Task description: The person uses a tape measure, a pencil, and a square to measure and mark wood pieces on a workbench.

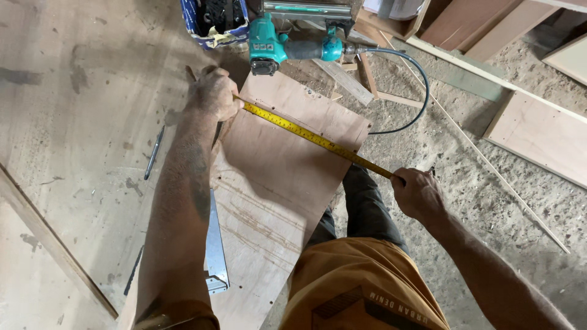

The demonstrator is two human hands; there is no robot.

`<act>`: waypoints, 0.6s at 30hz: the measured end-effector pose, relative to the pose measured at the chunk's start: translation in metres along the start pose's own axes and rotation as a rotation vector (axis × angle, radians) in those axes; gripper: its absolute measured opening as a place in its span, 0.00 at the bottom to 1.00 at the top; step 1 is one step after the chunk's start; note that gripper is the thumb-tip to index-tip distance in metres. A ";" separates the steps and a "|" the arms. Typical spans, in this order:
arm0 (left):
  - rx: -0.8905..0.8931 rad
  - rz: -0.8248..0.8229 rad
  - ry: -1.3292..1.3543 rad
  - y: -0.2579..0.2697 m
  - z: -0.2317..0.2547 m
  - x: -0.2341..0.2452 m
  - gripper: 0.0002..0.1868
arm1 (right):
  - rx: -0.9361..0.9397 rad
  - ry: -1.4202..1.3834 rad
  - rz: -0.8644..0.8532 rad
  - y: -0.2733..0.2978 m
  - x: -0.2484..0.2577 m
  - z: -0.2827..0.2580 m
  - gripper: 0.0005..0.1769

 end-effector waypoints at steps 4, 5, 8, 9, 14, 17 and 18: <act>0.003 -0.023 0.053 0.037 0.039 0.075 0.04 | -0.027 0.026 -0.022 -0.005 -0.013 0.007 0.16; 0.035 -0.018 0.032 0.029 0.032 0.061 0.04 | -0.010 0.025 -0.013 -0.004 -0.014 0.008 0.15; 0.073 -0.020 0.052 0.042 0.040 0.078 0.03 | 0.008 0.008 0.007 0.001 -0.012 0.005 0.15; 0.084 -0.027 0.097 0.052 0.048 0.092 0.03 | 0.010 -0.006 0.015 0.003 -0.010 0.003 0.15; 0.100 -0.043 0.058 0.035 0.039 0.066 0.07 | 0.030 -0.068 0.033 0.004 -0.013 0.004 0.15; 0.103 -0.066 0.017 0.024 0.033 0.053 0.06 | 0.047 -0.056 0.039 -0.001 -0.020 0.013 0.14; 0.120 -0.070 0.013 0.023 0.033 0.052 0.06 | 0.060 -0.025 0.042 -0.002 -0.022 0.017 0.13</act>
Point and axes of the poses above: each hand's wrist, its own y-axis away from the middle knuckle, its own x-axis out of the back of the hand, z = x × y, the point moved 3 cm from there along -y, towards the middle knuckle, and after that the axes turned 2 degrees about z, right-handed, at the moved point
